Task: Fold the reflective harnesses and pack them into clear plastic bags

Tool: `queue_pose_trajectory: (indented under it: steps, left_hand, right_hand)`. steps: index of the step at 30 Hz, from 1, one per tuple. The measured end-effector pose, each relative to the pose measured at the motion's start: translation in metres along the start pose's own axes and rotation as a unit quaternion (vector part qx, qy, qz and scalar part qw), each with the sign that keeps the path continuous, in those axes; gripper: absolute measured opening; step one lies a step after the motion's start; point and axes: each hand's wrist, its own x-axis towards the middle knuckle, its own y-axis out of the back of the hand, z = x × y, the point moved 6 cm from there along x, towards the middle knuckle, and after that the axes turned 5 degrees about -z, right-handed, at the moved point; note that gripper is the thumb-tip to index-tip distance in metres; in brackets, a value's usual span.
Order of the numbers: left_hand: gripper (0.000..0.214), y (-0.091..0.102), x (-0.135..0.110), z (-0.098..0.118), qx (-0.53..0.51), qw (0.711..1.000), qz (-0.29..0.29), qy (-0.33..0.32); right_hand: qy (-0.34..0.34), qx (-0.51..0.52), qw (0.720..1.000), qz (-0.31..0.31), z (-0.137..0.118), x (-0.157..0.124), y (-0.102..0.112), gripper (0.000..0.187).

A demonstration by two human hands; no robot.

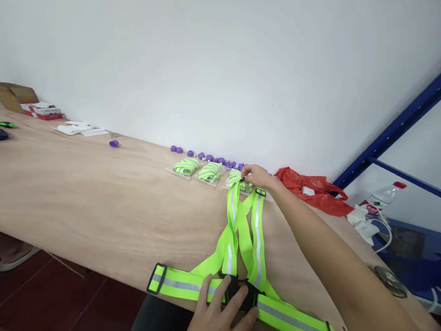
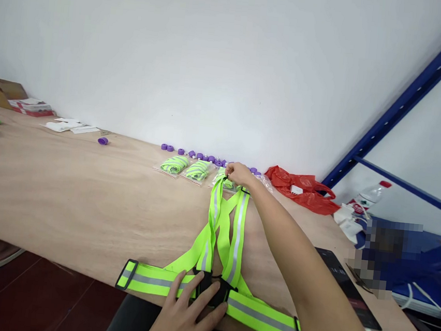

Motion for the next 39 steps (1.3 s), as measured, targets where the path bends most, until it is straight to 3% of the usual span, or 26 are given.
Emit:
queue_pose_trajectory:
  steps: [5, 11, 25, 34, 39]
  left_hand:
    - [0.071, -0.007, -0.002, 0.001, -0.046, 0.997, -0.053, 0.009]
    - [0.074, -0.008, -0.003, 0.001, -0.044, 0.998, -0.051, 0.007]
    - [0.075, -0.007, -0.003, 0.001, -0.065, 0.995, -0.08, 0.014]
    - [0.073, -0.006, -0.002, 0.001, -0.024, 0.999, -0.041, 0.006]
    - [0.052, 0.001, 0.0, 0.0, 0.025, 1.0, 0.016, 0.005]
  right_hand:
    - [-0.039, 0.001, 0.999, -0.019, 0.002, -0.011, -0.017, 0.014]
    - [-0.042, 0.03, 0.996, -0.075, 0.002, -0.018, -0.038, 0.019]
    - [-0.108, 0.166, 0.975, -0.104, -0.003, -0.024, -0.024, 0.023]
    - [-0.079, 0.192, 0.973, -0.1, 0.0, -0.026, -0.042, 0.015]
    - [-0.058, 0.121, 0.989, -0.062, 0.002, -0.015, -0.052, 0.015]
